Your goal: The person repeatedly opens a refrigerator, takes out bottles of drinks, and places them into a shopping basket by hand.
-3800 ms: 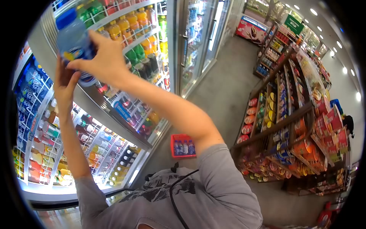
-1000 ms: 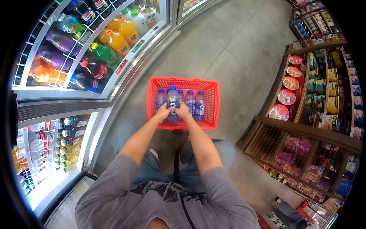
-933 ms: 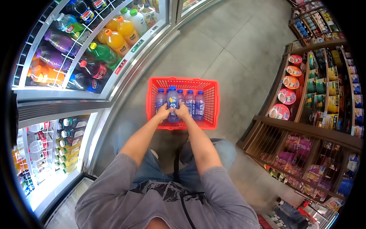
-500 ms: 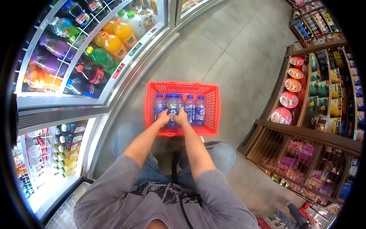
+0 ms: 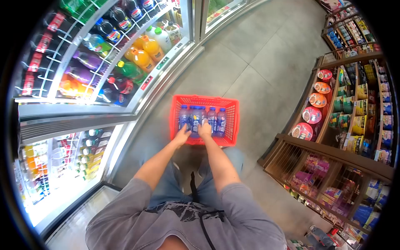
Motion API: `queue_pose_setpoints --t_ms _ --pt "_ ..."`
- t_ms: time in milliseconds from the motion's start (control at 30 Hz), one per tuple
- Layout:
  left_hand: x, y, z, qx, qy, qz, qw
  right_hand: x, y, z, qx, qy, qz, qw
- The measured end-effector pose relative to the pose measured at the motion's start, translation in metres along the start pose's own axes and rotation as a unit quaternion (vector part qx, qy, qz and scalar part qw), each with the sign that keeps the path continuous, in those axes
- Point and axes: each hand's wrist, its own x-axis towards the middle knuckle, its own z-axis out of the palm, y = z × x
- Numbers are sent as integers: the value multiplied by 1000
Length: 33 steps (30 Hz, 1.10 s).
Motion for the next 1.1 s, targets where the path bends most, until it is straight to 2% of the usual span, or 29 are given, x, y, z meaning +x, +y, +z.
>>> queue_pose_setpoints --t_ms 33,100,167,233,267,300,333,367,433,533,667,800,1033,1100 --pt "-16 14 -11 1 1 -5 1000 -10 -5 -17 29 32 -5 999" --pt "-46 63 -38 -149 -6 -51 987 -36 -19 -58 31 86 -35 995" --pt "-70 94 -56 -151 18 -19 988 -67 -42 -109 85 64 -45 993" --pt "-108 162 -85 -226 -7 -92 970 -99 -65 -156 45 38 -35 998" --pt "-119 187 -93 -235 8 -94 967 -107 -88 -175 223 23 60 973" --pt "-125 215 -104 -233 9 -80 969 -116 -111 -197 395 1 151 906" --pt "-140 236 -113 -235 -6 -70 970 -131 -126 -220 469 -28 150 870" --pt "-155 257 -120 -237 -21 -61 969 -146 -144 -242 473 -23 147 868" --pt "-182 302 -137 -236 -26 -25 971 -181 -177 -284 535 -46 52 842" --pt "-234 379 -164 -277 0 51 959 -236 -230 -347 572 -44 -9 819" --pt "-312 469 -205 -264 0 152 952 -302 -297 -425 589 -61 -81 802" --pt "-397 548 -246 -266 39 245 931 -362 -369 -482 585 -48 -149 796" --pt "-518 626 -319 -287 106 398 865 -443 -497 -538 577 -91 -315 748" --pt "-563 644 -341 -299 125 411 852 -474 -533 -554 572 -116 -346 734"
